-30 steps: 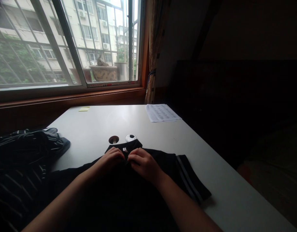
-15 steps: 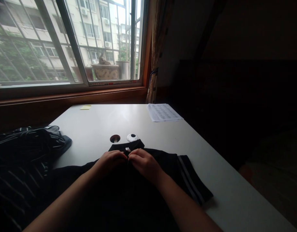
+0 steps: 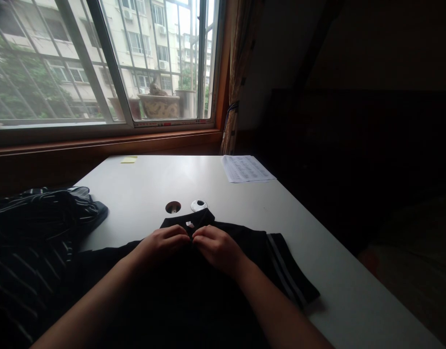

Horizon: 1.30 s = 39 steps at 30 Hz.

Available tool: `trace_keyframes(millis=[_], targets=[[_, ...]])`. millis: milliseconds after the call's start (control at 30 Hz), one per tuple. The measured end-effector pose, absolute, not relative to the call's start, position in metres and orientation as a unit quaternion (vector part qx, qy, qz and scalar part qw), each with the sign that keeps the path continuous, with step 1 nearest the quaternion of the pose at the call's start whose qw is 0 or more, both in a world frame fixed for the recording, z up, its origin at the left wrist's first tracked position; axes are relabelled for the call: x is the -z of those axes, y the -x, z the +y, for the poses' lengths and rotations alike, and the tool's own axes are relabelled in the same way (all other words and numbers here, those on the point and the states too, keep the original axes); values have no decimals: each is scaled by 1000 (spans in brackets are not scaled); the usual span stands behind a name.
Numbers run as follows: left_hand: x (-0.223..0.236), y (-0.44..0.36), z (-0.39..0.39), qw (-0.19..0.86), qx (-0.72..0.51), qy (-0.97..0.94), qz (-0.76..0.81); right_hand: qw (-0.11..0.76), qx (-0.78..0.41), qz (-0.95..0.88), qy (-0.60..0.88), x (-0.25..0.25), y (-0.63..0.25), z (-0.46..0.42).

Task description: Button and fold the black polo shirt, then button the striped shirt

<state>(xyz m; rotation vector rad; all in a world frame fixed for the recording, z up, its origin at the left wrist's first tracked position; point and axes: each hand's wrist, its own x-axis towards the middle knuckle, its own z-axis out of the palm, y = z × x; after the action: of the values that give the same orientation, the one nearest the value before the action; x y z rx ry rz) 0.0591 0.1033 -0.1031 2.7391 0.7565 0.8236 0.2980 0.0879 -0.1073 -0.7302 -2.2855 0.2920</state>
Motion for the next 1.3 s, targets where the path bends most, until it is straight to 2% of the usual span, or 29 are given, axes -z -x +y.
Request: trace_keyframes(millis=[367,700,1133,1300], targets=[[100,-65,96,74,-306,-920,233,441,-179,-828,297,108,-300,88],[101,-65,98,37,-311,-926,212,442,-198,-823,297,105,-300,86],[102,-65,94,49,-295,-927,226,450,-186,-802,346,108,-298,88],[101,-66,95,38,-314,-918,238,413,-264,-780,389,110,-299,89]])
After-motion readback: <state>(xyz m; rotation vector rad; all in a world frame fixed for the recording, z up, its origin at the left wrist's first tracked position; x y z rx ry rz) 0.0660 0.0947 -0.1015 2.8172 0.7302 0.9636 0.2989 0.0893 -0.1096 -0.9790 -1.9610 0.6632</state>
